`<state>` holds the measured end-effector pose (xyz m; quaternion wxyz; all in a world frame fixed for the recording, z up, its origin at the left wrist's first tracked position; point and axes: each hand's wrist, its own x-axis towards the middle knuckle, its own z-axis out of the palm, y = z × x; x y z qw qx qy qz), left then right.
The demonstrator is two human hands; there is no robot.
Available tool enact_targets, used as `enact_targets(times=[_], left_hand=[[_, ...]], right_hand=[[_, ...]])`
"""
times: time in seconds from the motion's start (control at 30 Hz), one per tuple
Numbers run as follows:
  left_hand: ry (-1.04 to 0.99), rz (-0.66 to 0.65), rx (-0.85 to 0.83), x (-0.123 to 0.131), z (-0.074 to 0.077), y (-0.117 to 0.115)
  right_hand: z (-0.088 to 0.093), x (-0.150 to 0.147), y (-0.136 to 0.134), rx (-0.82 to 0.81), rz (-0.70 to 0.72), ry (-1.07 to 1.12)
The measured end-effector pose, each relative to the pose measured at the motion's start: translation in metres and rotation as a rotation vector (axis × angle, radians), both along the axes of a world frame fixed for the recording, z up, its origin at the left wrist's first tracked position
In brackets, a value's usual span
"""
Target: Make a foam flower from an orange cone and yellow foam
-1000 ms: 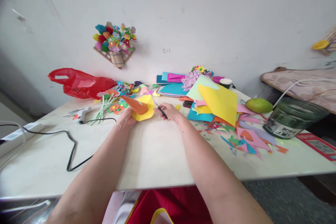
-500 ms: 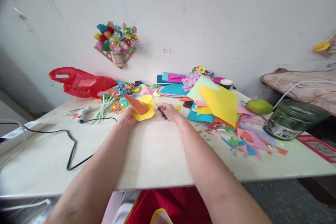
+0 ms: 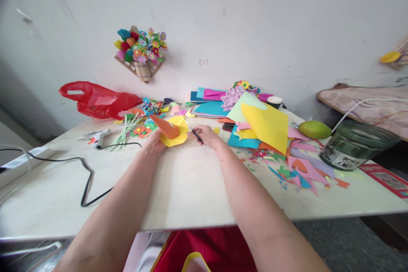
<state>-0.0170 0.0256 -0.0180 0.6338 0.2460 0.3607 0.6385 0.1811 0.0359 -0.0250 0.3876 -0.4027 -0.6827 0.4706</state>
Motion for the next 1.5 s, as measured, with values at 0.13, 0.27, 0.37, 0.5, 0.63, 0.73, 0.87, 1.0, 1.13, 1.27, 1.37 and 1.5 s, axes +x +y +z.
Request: enact_targets(times=[0.13, 0.27, 0.37, 0.5, 0.63, 0.73, 0.87, 1.0, 1.13, 1.27, 1.37, 1.5], left_hand=[[0.001, -0.016, 0.005, -0.003, -0.002, 0.003], [0.006, -0.008, -0.012, -0.006, -0.004, 0.005], [-0.003, 0.005, -0.024, -0.007, -0.005, 0.007], [-0.024, 0.015, -0.041, -0.01, -0.005, 0.006], [-0.103, -0.059, 0.039, -0.016, -0.001, -0.002], [-0.139, -0.091, 0.105, -0.019, 0.0, -0.005], [-0.086, -0.072, 0.1, -0.021, -0.007, 0.002], [-0.007, -0.046, 0.105, -0.022, -0.014, 0.009], [0.043, -0.032, 0.103, -0.02, -0.013, 0.009], [0.051, -0.013, 0.058, -0.017, -0.008, 0.006], [0.058, -0.036, 0.054, -0.016, -0.007, 0.005], [0.063, -0.041, 0.058, -0.014, -0.007, 0.004]], right_hand=[[0.0, 0.001, 0.001, 0.003, 0.03, 0.036], [0.0, 0.002, 0.002, -0.042, 0.058, 0.08], [-0.001, 0.003, 0.004, -0.058, 0.071, 0.098], [-0.003, 0.003, 0.006, -0.061, 0.076, 0.092], [0.0, 0.003, 0.004, -0.082, 0.065, 0.074], [0.002, 0.004, 0.001, -0.107, 0.039, 0.059], [0.0, 0.006, 0.001, -0.134, 0.059, 0.083], [0.0, 0.006, 0.001, -0.182, 0.068, 0.087], [0.003, 0.005, -0.003, -0.222, 0.063, 0.076], [0.005, 0.005, -0.005, -0.219, 0.056, 0.034], [0.005, 0.006, -0.005, -0.202, 0.071, 0.008], [0.006, 0.005, -0.006, -0.194, 0.073, 0.013]])
